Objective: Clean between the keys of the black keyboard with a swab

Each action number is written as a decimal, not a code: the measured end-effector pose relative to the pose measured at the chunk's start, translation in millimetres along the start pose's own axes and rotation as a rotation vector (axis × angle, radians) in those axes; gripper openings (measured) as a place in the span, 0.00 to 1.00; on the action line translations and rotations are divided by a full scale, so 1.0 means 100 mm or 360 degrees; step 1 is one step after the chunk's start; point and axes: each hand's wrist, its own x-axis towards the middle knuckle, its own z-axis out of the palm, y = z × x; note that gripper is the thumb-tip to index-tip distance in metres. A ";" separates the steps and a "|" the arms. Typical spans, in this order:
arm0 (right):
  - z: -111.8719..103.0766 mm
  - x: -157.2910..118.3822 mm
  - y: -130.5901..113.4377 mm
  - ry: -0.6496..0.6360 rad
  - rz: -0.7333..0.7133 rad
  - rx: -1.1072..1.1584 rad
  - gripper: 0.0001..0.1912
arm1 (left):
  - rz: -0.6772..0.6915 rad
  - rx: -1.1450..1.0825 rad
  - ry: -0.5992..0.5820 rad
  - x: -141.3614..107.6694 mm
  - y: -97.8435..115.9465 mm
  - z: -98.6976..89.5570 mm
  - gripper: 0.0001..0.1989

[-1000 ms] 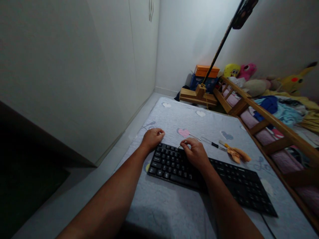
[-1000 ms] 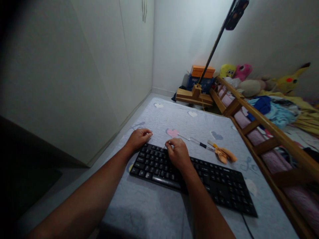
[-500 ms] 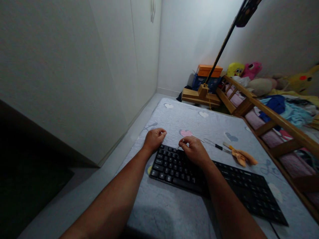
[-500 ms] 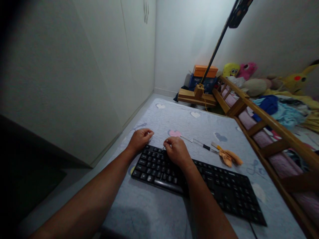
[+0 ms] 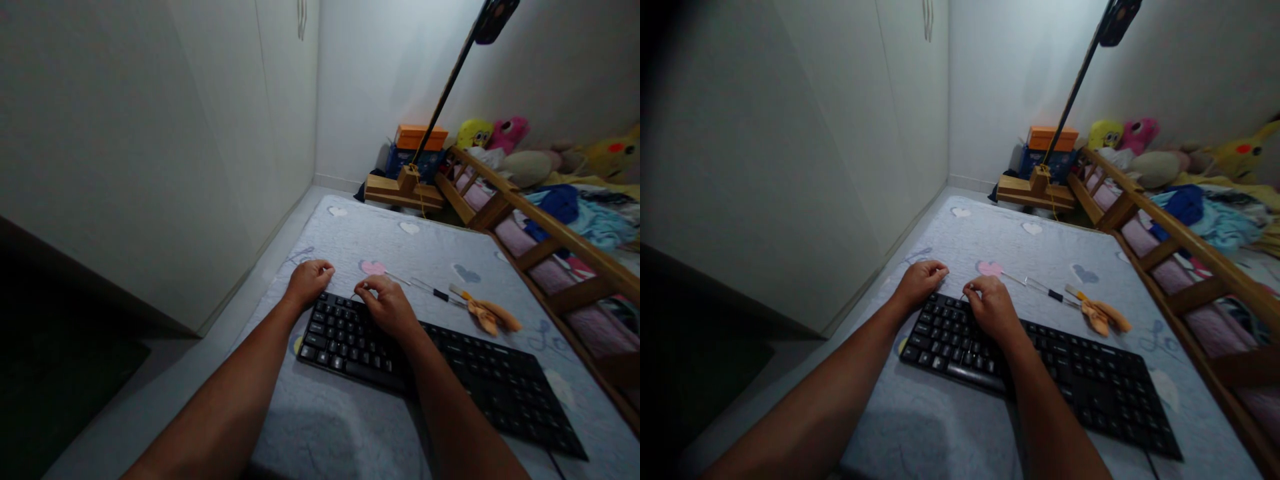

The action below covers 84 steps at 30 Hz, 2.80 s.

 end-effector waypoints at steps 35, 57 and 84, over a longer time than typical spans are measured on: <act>0.12 0.02 -0.16 -0.0101 -0.0147 0.0012 0.08 | 0.0036 0.0033 0.0008 0.00 -0.01 -0.02 0.15; 0.26 0.16 -0.28 -0.0097 -0.0157 -0.0026 0.07 | -0.0038 -0.0357 0.0052 0.00 -0.04 -0.04 0.21; 0.27 0.09 -0.26 -0.0085 -0.0283 0.0046 0.07 | -0.0047 -0.0327 0.0049 0.00 -0.02 -0.04 0.20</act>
